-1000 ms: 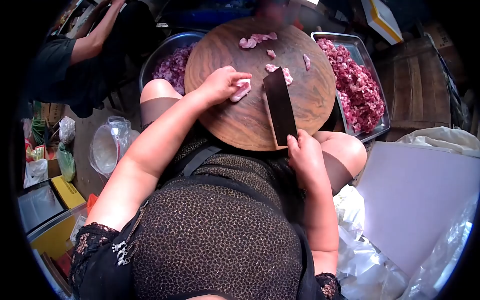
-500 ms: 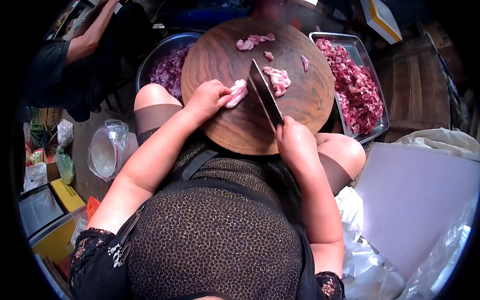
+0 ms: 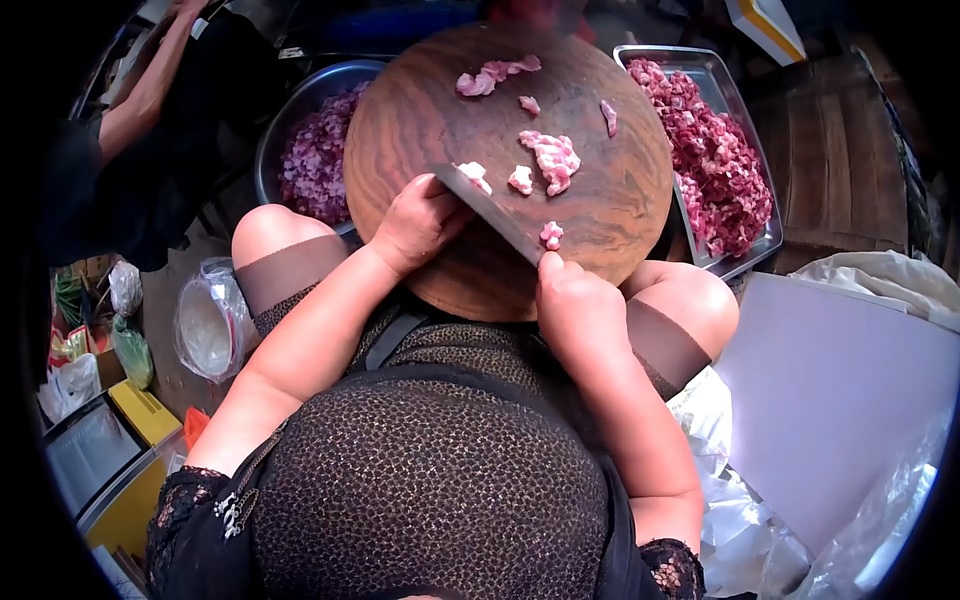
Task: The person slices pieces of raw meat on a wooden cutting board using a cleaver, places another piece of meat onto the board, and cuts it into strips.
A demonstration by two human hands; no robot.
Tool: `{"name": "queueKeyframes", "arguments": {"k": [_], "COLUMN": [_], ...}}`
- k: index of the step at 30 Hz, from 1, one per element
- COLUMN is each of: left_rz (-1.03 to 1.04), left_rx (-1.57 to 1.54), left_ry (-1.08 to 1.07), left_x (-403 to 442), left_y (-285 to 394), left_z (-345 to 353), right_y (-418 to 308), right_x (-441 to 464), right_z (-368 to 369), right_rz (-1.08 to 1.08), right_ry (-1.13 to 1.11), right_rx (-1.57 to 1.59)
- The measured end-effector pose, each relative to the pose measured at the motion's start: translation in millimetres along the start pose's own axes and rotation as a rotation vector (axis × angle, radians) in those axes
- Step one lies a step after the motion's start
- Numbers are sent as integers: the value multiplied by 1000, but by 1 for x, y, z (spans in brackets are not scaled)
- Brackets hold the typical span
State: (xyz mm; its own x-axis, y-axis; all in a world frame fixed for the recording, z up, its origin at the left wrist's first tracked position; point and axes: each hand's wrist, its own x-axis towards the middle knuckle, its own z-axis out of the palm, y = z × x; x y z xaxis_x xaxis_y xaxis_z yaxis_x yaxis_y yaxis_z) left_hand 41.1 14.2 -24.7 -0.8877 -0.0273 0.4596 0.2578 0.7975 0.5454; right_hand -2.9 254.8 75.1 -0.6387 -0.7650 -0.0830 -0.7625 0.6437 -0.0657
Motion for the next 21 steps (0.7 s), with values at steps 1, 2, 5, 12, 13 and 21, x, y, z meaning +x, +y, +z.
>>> {"name": "queueKeyframes", "arguments": {"k": [1, 2, 5, 12, 13, 21], "left_rz": [-1, -6, -50, -128, -131, -29], "left_rx": [-5, -5, -43, -40, -41, 9], "left_ry": [-2, 5, 23, 93, 91, 54], "left_x": [-1, -3, -1, 0, 0, 3], "left_y": [-1, 0, 4, 13, 12, 7], "left_z": [1, 2, -1, -3, -4, 3], "right_y": [0, 0, 0, 6, 6, 0], "right_x": [0, 0, 2, 6, 7, 27], "right_z": [0, 0, -2, -14, -19, -25], "right_rz": [3, -11, -35, 70, 70, 13], "right_ry": [-4, -9, -17, -222, -226, -263], "right_rx": [-1, -32, -68, 116, 117, 118]}}
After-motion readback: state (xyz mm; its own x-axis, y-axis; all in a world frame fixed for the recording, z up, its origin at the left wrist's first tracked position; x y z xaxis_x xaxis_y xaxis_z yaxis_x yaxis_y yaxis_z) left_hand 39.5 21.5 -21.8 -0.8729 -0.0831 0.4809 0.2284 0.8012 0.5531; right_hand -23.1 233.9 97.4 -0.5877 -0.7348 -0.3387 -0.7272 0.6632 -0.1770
